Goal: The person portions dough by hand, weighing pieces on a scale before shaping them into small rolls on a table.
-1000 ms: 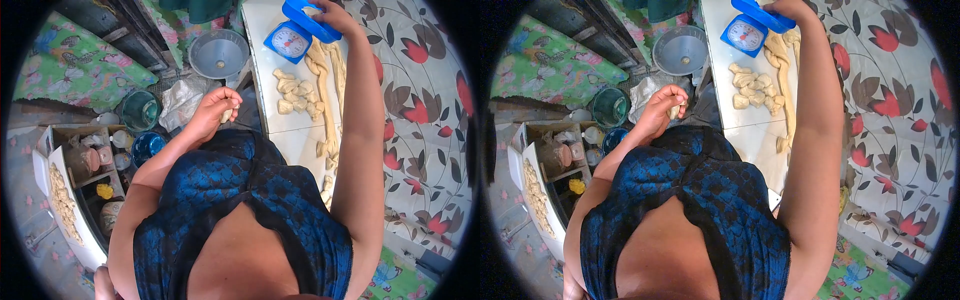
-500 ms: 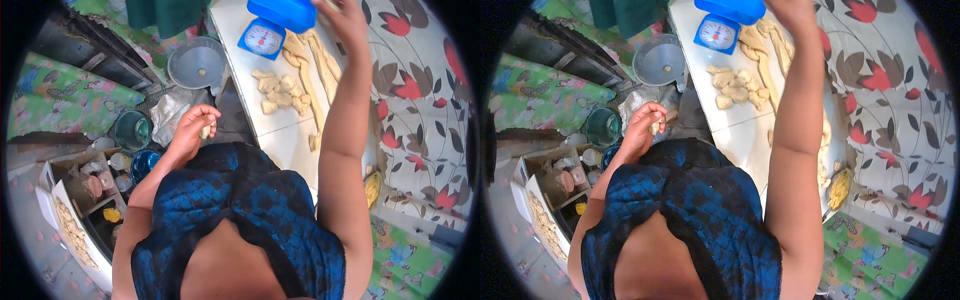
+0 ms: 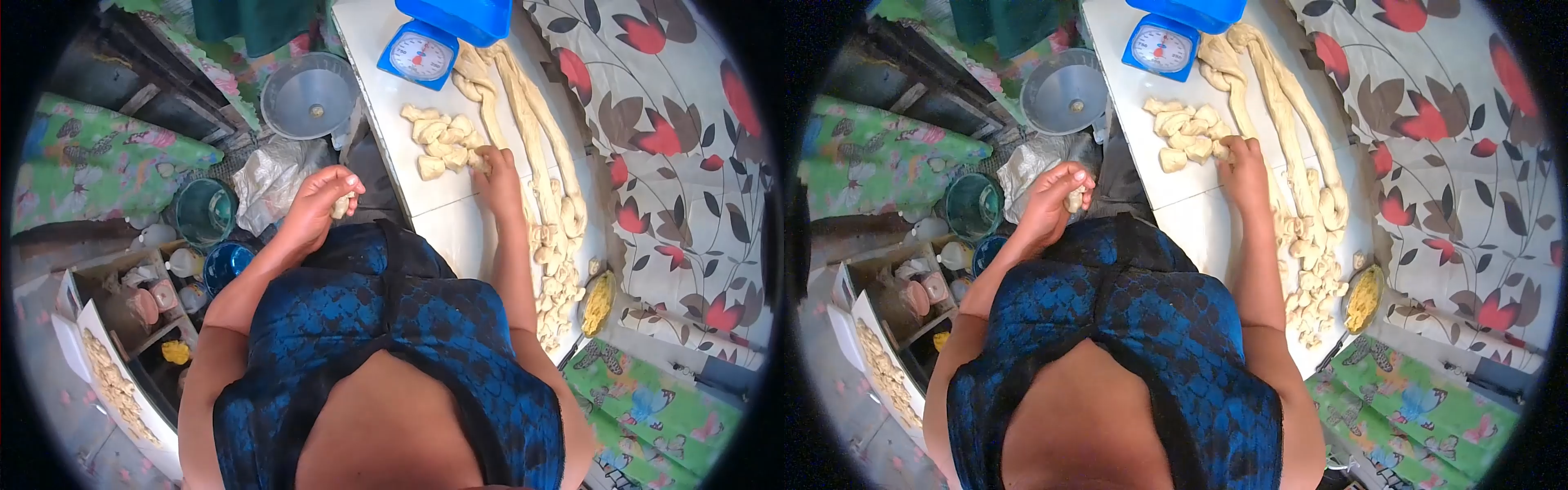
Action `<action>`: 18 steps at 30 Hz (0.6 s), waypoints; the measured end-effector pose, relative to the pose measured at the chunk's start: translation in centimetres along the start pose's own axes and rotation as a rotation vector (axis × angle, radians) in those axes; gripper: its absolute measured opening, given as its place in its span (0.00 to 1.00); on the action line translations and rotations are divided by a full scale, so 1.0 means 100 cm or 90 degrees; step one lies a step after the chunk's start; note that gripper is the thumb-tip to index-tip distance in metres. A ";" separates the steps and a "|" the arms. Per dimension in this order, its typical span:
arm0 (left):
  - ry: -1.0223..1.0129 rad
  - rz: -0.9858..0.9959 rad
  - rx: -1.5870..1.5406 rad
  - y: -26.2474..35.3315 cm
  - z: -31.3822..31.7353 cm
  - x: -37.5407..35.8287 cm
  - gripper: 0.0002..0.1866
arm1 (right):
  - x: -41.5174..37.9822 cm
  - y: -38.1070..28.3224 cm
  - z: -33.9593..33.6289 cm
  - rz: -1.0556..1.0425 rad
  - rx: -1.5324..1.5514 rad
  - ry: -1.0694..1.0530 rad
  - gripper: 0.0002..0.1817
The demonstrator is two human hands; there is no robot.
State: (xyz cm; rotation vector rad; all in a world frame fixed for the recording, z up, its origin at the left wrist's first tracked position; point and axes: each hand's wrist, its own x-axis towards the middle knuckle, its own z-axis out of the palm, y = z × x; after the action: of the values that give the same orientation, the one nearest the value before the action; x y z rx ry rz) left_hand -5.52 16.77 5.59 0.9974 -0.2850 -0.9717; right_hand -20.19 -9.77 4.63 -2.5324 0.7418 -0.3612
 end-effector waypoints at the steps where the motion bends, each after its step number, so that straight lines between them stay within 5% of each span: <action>1: 0.004 0.008 -0.003 -0.002 -0.002 -0.001 0.08 | 0.003 0.003 0.010 0.011 0.009 0.079 0.13; 5: 0.027 0.023 -0.023 0.000 -0.012 -0.003 0.08 | 0.011 0.022 -0.001 0.074 0.260 0.111 0.10; 6: 0.038 0.040 -0.027 0.001 -0.013 -0.004 0.09 | 0.018 0.024 -0.018 0.183 0.437 0.087 0.09; 7: 0.044 0.047 -0.028 0.002 -0.014 -0.004 0.09 | 0.026 0.010 -0.036 0.094 0.597 0.163 0.09; 9: 0.052 0.043 -0.043 0.003 -0.017 -0.004 0.09 | 0.051 -0.004 -0.069 -0.043 0.576 0.254 0.09; 13: 0.052 0.033 -0.055 0.000 -0.010 -0.005 0.09 | 0.108 -0.059 -0.112 -0.113 0.654 0.227 0.11; 16: 0.017 0.023 -0.018 0.001 -0.009 -0.010 0.09 | 0.158 -0.080 -0.117 -0.147 0.624 0.147 0.12; 18: 0.044 0.030 -0.017 0.003 -0.009 -0.013 0.09 | 0.194 -0.088 -0.112 -0.179 0.434 0.029 0.15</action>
State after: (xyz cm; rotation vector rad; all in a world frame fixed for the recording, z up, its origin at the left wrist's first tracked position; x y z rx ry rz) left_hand -5.53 18.44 5.63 0.9939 -0.2371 -0.8937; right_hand -4.61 -18.19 20.87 -1.9716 0.2095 -0.6427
